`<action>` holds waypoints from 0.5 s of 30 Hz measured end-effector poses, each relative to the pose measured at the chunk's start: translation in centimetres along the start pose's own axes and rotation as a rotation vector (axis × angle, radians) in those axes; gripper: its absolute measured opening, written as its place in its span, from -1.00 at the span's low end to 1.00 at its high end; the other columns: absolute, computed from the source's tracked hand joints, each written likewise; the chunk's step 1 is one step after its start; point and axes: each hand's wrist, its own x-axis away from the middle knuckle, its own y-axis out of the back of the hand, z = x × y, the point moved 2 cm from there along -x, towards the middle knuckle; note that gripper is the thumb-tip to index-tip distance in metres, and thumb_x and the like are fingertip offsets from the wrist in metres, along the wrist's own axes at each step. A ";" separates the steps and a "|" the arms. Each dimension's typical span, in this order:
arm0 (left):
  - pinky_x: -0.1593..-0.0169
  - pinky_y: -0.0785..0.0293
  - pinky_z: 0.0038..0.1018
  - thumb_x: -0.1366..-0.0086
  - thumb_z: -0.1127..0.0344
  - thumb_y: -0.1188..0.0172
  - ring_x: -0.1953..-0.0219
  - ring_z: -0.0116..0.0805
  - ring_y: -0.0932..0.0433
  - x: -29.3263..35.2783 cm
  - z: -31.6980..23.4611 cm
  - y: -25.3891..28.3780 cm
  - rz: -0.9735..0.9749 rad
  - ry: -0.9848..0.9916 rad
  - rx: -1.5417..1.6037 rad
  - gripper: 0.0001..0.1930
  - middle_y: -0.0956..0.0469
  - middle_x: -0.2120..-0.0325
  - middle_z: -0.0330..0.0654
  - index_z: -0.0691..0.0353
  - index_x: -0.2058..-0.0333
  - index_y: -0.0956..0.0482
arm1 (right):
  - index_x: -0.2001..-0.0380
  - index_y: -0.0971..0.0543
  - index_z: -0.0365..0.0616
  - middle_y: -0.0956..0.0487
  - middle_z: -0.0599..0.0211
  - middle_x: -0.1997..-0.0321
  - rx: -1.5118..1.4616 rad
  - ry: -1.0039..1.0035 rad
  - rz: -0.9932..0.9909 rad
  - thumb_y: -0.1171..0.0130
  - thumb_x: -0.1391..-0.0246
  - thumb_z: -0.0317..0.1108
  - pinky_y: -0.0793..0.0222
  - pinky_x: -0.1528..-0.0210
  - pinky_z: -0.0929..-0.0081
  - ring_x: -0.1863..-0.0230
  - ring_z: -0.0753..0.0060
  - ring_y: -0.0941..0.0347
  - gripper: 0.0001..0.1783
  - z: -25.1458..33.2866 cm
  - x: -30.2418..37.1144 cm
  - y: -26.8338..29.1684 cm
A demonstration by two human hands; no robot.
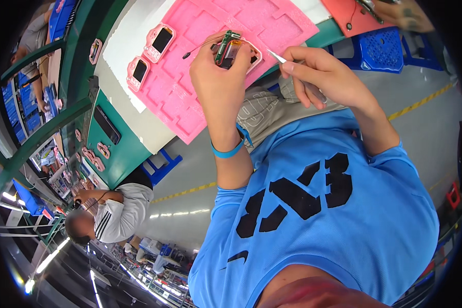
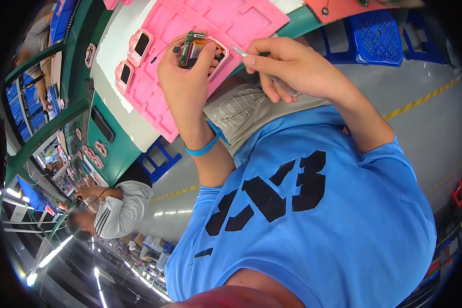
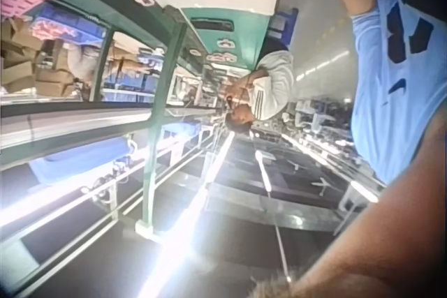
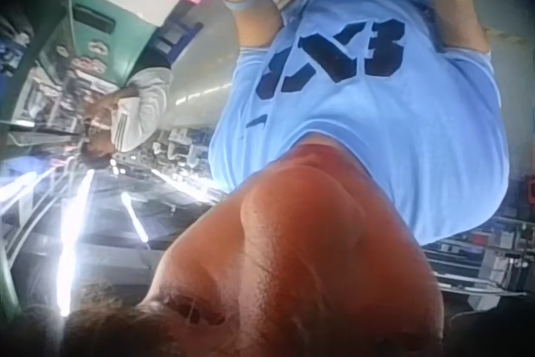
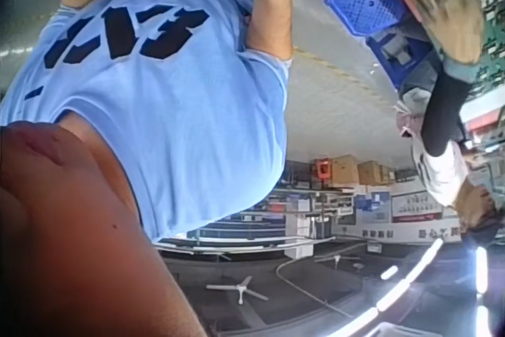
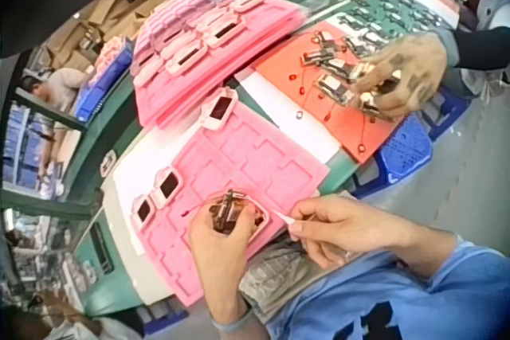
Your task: Manual assembly and testing of small electronic circuit boards into plastic housings.
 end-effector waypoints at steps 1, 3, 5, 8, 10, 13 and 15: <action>0.23 -0.60 -0.55 -0.22 0.43 -0.43 0.39 -0.41 -0.64 0.0 0.2 0.1 -0.001 -0.013 0.009 -0.69 -0.76 0.37 -0.15 0.37 0.06 -0.72 | 0.19 -0.50 -0.15 -0.60 0.33 0.68 -0.020 -0.008 0.013 0.03 -0.60 -0.22 -0.10 0.78 0.70 0.87 0.63 -0.23 -0.73 -0.1 -0.2 -0.3; 0.22 -0.60 -0.54 -0.22 0.44 -0.41 0.36 -0.41 -0.65 0.0 0.6 0.4 -0.004 -0.039 0.026 -0.69 -0.75 0.35 -0.14 0.37 0.06 -0.72 | 0.19 -0.50 -0.15 -0.60 0.32 0.68 -0.061 -0.022 0.041 0.03 -0.60 -0.21 -0.11 0.78 0.69 0.87 0.62 -0.23 -0.73 -0.2 -0.7 -1.1; 0.21 -0.60 -0.53 -0.23 0.44 -0.41 0.34 -0.41 -0.65 0.1 0.8 0.5 -0.003 -0.050 0.032 -0.69 -0.75 0.33 -0.13 0.37 0.05 -0.72 | 0.19 -0.50 -0.15 -0.60 0.32 0.68 -0.085 -0.029 0.054 0.03 -0.60 -0.21 -0.11 0.79 0.69 0.88 0.61 -0.22 -0.72 -0.3 -1.0 -1.6; 0.19 -0.60 -0.53 -0.23 0.46 -0.39 0.31 -0.40 -0.65 0.2 0.8 0.6 -0.009 -0.071 0.032 -0.70 -0.75 0.31 -0.13 0.35 0.05 -0.71 | 0.19 -0.49 -0.15 -0.60 0.30 0.68 -0.114 -0.065 0.044 0.03 -0.60 -0.21 -0.11 0.79 0.68 0.88 0.61 -0.20 -0.73 -0.4 -1.4 -2.0; 0.18 -0.60 -0.53 -0.23 0.46 -0.38 0.29 -0.40 -0.65 0.2 0.9 0.7 -0.007 -0.082 0.031 -0.70 -0.74 0.30 -0.13 0.35 0.05 -0.71 | 0.18 -0.49 -0.15 -0.60 0.30 0.68 -0.126 -0.074 0.038 0.03 -0.59 -0.21 -0.11 0.79 0.68 0.88 0.60 -0.20 -0.73 -0.2 -1.5 -2.2; 0.17 -0.60 -0.53 -0.23 0.49 -0.37 0.29 -0.39 -0.66 0.3 0.9 0.8 0.004 -0.083 0.051 -0.71 -0.74 0.30 -0.13 0.34 0.05 -0.71 | 0.18 -0.48 -0.15 -0.58 0.29 0.69 -0.044 -0.105 0.005 0.03 -0.60 -0.21 -0.09 0.80 0.67 0.89 0.59 -0.17 -0.73 0.5 -1.4 -2.4; 0.17 -0.60 -0.53 -0.23 0.49 -0.36 0.28 -0.39 -0.66 0.3 1.0 0.8 0.011 -0.085 0.058 -0.71 -0.74 0.29 -0.13 0.34 0.05 -0.71 | 0.18 -0.47 -0.15 -0.58 0.29 0.69 -0.018 -0.115 -0.010 0.04 -0.60 -0.21 -0.09 0.80 0.67 0.89 0.59 -0.16 -0.73 0.7 -1.5 -2.5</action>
